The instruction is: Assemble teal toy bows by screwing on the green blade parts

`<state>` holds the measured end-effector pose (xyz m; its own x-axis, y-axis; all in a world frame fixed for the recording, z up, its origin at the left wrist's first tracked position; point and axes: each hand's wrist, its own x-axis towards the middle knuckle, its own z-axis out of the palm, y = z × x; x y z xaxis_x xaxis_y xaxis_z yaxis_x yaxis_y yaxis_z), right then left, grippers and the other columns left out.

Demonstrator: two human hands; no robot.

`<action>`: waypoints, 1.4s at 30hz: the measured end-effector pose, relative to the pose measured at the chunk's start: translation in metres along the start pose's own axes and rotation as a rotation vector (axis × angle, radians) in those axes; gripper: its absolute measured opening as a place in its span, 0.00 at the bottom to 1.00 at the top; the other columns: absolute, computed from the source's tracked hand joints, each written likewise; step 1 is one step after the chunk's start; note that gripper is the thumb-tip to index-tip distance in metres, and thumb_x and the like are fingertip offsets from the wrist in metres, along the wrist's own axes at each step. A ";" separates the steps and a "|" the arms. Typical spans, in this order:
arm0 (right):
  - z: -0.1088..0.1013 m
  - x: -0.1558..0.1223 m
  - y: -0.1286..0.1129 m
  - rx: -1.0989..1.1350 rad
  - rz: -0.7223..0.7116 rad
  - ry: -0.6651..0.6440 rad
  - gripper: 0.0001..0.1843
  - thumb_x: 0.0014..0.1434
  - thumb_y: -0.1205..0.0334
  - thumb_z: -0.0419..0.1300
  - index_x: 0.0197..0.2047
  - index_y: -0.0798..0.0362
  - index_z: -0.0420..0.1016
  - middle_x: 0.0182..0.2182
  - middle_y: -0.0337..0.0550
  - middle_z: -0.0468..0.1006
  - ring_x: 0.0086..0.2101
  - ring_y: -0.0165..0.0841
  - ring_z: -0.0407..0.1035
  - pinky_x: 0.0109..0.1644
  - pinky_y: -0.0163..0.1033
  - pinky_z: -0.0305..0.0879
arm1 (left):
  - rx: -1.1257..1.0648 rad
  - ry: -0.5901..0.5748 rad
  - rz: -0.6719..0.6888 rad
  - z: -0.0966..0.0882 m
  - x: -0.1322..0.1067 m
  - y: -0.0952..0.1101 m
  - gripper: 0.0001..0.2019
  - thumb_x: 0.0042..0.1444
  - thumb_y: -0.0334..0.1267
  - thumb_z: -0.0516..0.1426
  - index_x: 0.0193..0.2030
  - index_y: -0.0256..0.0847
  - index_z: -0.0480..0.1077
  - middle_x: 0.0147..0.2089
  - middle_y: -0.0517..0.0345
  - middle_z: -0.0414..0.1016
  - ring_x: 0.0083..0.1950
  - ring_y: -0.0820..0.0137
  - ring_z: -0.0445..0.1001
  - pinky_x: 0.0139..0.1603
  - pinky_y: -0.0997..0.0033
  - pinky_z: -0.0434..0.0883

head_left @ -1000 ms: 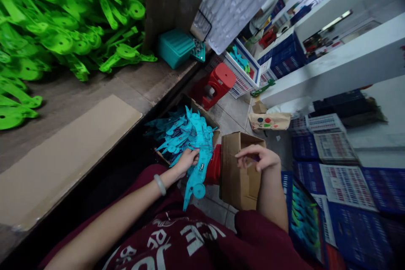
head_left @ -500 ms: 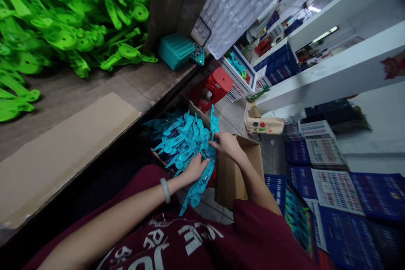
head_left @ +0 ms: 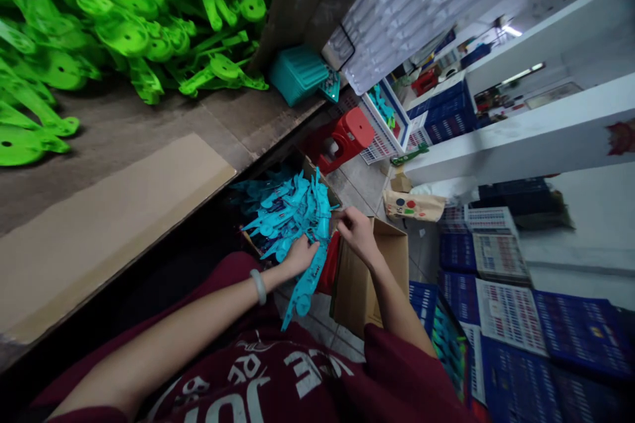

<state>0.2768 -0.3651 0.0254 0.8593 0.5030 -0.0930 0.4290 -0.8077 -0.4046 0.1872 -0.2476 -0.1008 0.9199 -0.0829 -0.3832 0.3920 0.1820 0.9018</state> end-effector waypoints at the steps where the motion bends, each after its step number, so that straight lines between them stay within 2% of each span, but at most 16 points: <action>1: -0.002 -0.001 -0.002 0.023 -0.010 -0.014 0.05 0.54 0.68 0.53 0.29 0.50 0.65 0.27 0.39 0.68 0.30 0.33 0.63 0.36 0.37 0.58 | 0.000 0.001 0.004 -0.002 0.002 -0.001 0.18 0.66 0.45 0.59 0.58 0.39 0.69 0.58 0.48 0.72 0.55 0.61 0.75 0.54 0.52 0.75; 5: -0.005 -0.003 -0.007 0.106 -0.052 -0.133 0.04 0.49 0.69 0.55 0.26 0.50 0.67 0.24 0.37 0.68 0.28 0.31 0.63 0.35 0.36 0.58 | 0.013 -0.006 0.042 -0.007 0.005 -0.005 0.18 0.66 0.45 0.59 0.59 0.39 0.69 0.59 0.48 0.72 0.55 0.61 0.75 0.55 0.51 0.75; 9: -0.007 0.003 -0.004 0.141 0.012 -0.045 0.04 0.49 0.69 0.55 0.27 0.51 0.66 0.25 0.37 0.67 0.29 0.31 0.61 0.36 0.37 0.57 | 0.025 -0.019 0.083 -0.006 0.005 -0.005 0.18 0.66 0.44 0.59 0.57 0.38 0.70 0.58 0.48 0.72 0.56 0.60 0.74 0.57 0.49 0.73; 12: -0.007 0.010 0.001 0.209 0.056 -0.024 0.03 0.53 0.65 0.55 0.31 0.51 0.69 0.28 0.38 0.71 0.31 0.32 0.65 0.37 0.37 0.61 | 0.030 -0.026 0.103 -0.005 0.006 -0.003 0.18 0.66 0.45 0.59 0.58 0.39 0.70 0.59 0.48 0.72 0.57 0.59 0.73 0.58 0.48 0.73; 15: -0.004 0.015 0.004 0.281 0.068 -0.120 0.08 0.57 0.58 0.57 0.38 0.51 0.74 0.31 0.40 0.76 0.33 0.33 0.70 0.39 0.37 0.66 | 0.028 -0.040 0.119 -0.005 0.007 -0.001 0.18 0.66 0.45 0.59 0.58 0.39 0.70 0.59 0.48 0.72 0.58 0.59 0.73 0.59 0.48 0.72; 17: 0.000 0.016 0.006 0.289 0.082 -0.140 0.10 0.57 0.56 0.59 0.40 0.51 0.76 0.34 0.41 0.78 0.36 0.34 0.72 0.41 0.38 0.67 | 0.020 -0.057 0.134 -0.004 0.007 0.001 0.17 0.66 0.44 0.59 0.57 0.39 0.70 0.59 0.48 0.72 0.58 0.59 0.73 0.59 0.48 0.72; 19: 0.004 0.014 0.010 0.269 0.119 -0.102 0.09 0.56 0.57 0.60 0.39 0.51 0.75 0.36 0.42 0.77 0.37 0.34 0.71 0.42 0.39 0.67 | 0.014 -0.071 0.147 -0.003 0.005 0.001 0.17 0.66 0.44 0.59 0.57 0.39 0.70 0.58 0.49 0.73 0.57 0.60 0.74 0.59 0.48 0.72; 24: 0.016 0.000 0.025 0.234 0.272 -0.056 0.08 0.49 0.59 0.64 0.32 0.52 0.71 0.27 0.36 0.73 0.29 0.32 0.67 0.35 0.37 0.62 | 0.048 -0.083 0.138 -0.003 0.001 0.001 0.16 0.66 0.43 0.59 0.55 0.38 0.71 0.57 0.49 0.74 0.57 0.60 0.74 0.59 0.49 0.72; 28: 0.027 -0.004 0.031 0.252 0.315 -0.028 0.06 0.45 0.60 0.64 0.25 0.52 0.72 0.26 0.37 0.69 0.30 0.32 0.64 0.36 0.38 0.61 | 0.109 -0.082 0.121 -0.005 -0.003 0.003 0.15 0.66 0.43 0.58 0.54 0.38 0.71 0.54 0.50 0.75 0.54 0.62 0.75 0.58 0.50 0.72; 31: 0.027 -0.001 0.030 0.301 0.306 0.020 0.08 0.47 0.58 0.64 0.25 0.52 0.71 0.29 0.39 0.70 0.34 0.34 0.65 0.40 0.38 0.63 | 0.176 -0.064 0.103 -0.006 -0.004 0.006 0.15 0.66 0.43 0.58 0.55 0.38 0.71 0.55 0.50 0.75 0.55 0.61 0.75 0.59 0.49 0.71; 33: 0.023 0.000 0.027 0.356 0.305 0.027 0.10 0.53 0.54 0.61 0.27 0.51 0.70 0.28 0.39 0.70 0.33 0.34 0.65 0.39 0.38 0.64 | 0.245 -0.051 0.068 -0.007 -0.005 0.008 0.15 0.66 0.44 0.59 0.55 0.38 0.71 0.55 0.50 0.75 0.55 0.61 0.75 0.58 0.50 0.72; 37: 0.012 0.001 0.011 0.454 0.286 -0.071 0.15 0.61 0.48 0.55 0.32 0.50 0.71 0.21 0.35 0.68 0.25 0.31 0.63 0.32 0.36 0.63 | 0.377 -0.045 0.009 -0.007 -0.010 0.010 0.14 0.66 0.44 0.58 0.52 0.37 0.71 0.51 0.51 0.75 0.51 0.62 0.75 0.56 0.51 0.72; 39: 0.006 -0.001 0.000 0.465 0.246 -0.167 0.16 0.59 0.46 0.60 0.33 0.51 0.75 0.23 0.37 0.73 0.26 0.31 0.66 0.33 0.36 0.64 | 0.415 -0.041 0.006 -0.007 -0.013 0.012 0.13 0.66 0.43 0.58 0.51 0.37 0.71 0.50 0.50 0.76 0.50 0.62 0.76 0.55 0.53 0.72; 42: -0.001 -0.003 -0.011 0.434 0.192 -0.270 0.14 0.54 0.49 0.67 0.31 0.52 0.78 0.28 0.39 0.79 0.31 0.33 0.71 0.37 0.37 0.67 | 0.453 -0.030 0.014 -0.010 -0.015 0.017 0.10 0.66 0.40 0.56 0.49 0.38 0.70 0.47 0.46 0.77 0.50 0.59 0.77 0.53 0.58 0.70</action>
<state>0.2697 -0.3582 0.0312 0.7843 0.4665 -0.4089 0.0685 -0.7204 -0.6902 0.1806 -0.2334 -0.0815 0.9219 -0.1130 -0.3705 0.3318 -0.2634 0.9058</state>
